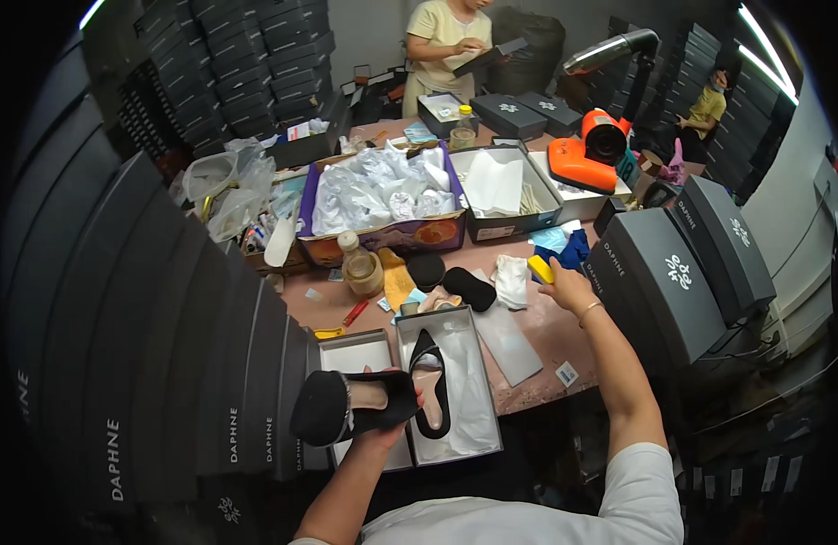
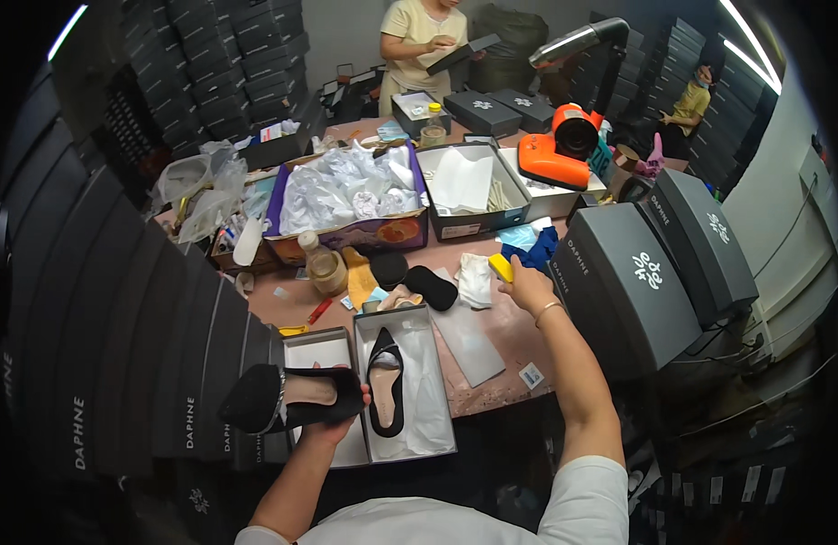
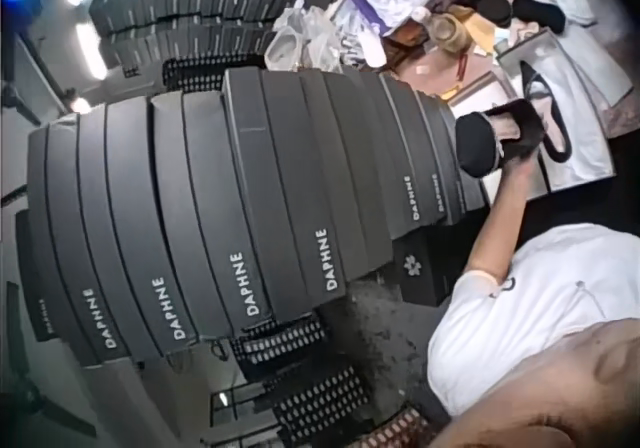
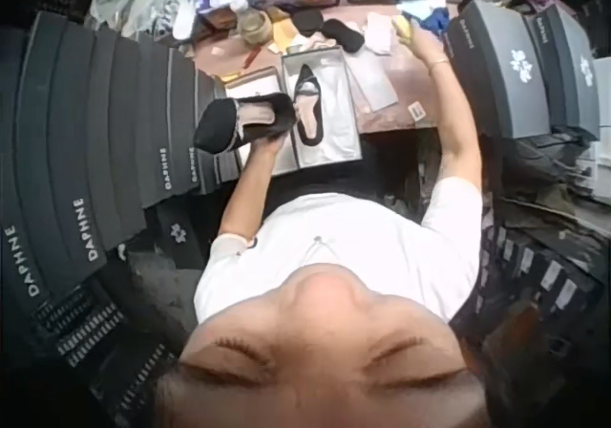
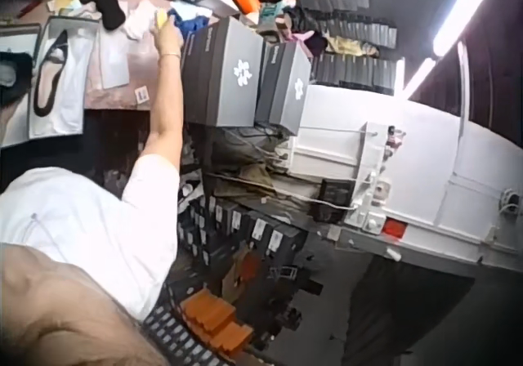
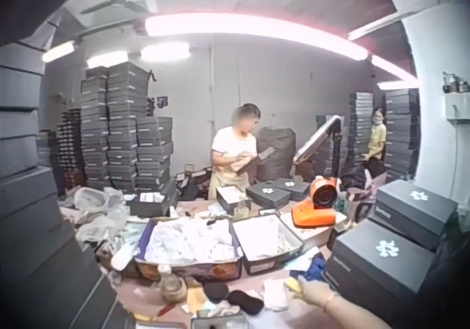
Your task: Inspecting manufactured shoes and packing them into boxes with protective tissue paper and foam inserts.
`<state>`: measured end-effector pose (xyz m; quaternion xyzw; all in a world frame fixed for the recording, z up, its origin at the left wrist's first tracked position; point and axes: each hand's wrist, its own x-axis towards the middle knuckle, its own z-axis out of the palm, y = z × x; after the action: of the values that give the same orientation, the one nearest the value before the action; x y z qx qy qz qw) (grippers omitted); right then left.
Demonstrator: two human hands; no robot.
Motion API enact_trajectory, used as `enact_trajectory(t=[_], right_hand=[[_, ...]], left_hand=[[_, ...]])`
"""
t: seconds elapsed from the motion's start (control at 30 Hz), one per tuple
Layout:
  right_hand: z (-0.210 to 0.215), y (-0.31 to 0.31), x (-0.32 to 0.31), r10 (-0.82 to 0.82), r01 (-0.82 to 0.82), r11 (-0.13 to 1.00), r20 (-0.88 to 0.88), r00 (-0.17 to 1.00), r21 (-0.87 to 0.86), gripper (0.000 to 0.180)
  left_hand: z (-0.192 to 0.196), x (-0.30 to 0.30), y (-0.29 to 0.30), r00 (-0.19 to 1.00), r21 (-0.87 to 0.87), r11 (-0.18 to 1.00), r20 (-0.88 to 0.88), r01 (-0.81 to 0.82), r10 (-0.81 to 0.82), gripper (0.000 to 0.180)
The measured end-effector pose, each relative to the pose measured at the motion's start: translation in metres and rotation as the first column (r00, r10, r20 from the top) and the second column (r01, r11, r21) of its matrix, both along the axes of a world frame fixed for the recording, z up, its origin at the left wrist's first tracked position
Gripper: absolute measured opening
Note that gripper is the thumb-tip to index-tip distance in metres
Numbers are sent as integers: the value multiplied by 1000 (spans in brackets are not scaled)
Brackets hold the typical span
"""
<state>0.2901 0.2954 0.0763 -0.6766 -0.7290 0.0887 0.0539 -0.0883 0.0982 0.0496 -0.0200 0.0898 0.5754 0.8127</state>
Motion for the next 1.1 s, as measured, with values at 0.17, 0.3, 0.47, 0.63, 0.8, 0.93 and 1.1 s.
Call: enact_trajectory(t=[0.17, 0.3, 0.47, 0.63, 0.8, 0.93, 1.1], right_hand=[[46, -103, -91, 233, -291, 957, -576, 784, -9, 54], [59, -209, -143, 601, -592, 790, -390, 698, 157, 54], [6, -230, -195, 758, -739, 652, -144, 636, 170, 48], [10, -275, -206, -218, -819, 325, -880, 421, -472, 48], [24, -286, -206, 676, -739, 662, -529, 513, 128, 49], [-7, -298, -217, 612, -782, 624, -626, 484, 5, 49], [-2, -285, -217, 607, -665, 746, -428, 670, 17, 48]], left_hand=[[-10, -9, -14, 962, -44, 985, -228, -164, 150, 41], [-1, -10, -39, 927, -55, 979, -336, -195, 165, 40], [12, -4, -71, 677, 90, 965, -697, -245, 237, 35], [14, -39, -90, 621, -112, 971, -782, -212, 46, 34], [-15, -36, -107, 515, 317, 933, -779, -170, 358, 30], [28, -28, -114, 613, -84, 970, -787, -227, 75, 20], [7, -19, -115, 371, 275, 932, -861, -237, 349, 23]])
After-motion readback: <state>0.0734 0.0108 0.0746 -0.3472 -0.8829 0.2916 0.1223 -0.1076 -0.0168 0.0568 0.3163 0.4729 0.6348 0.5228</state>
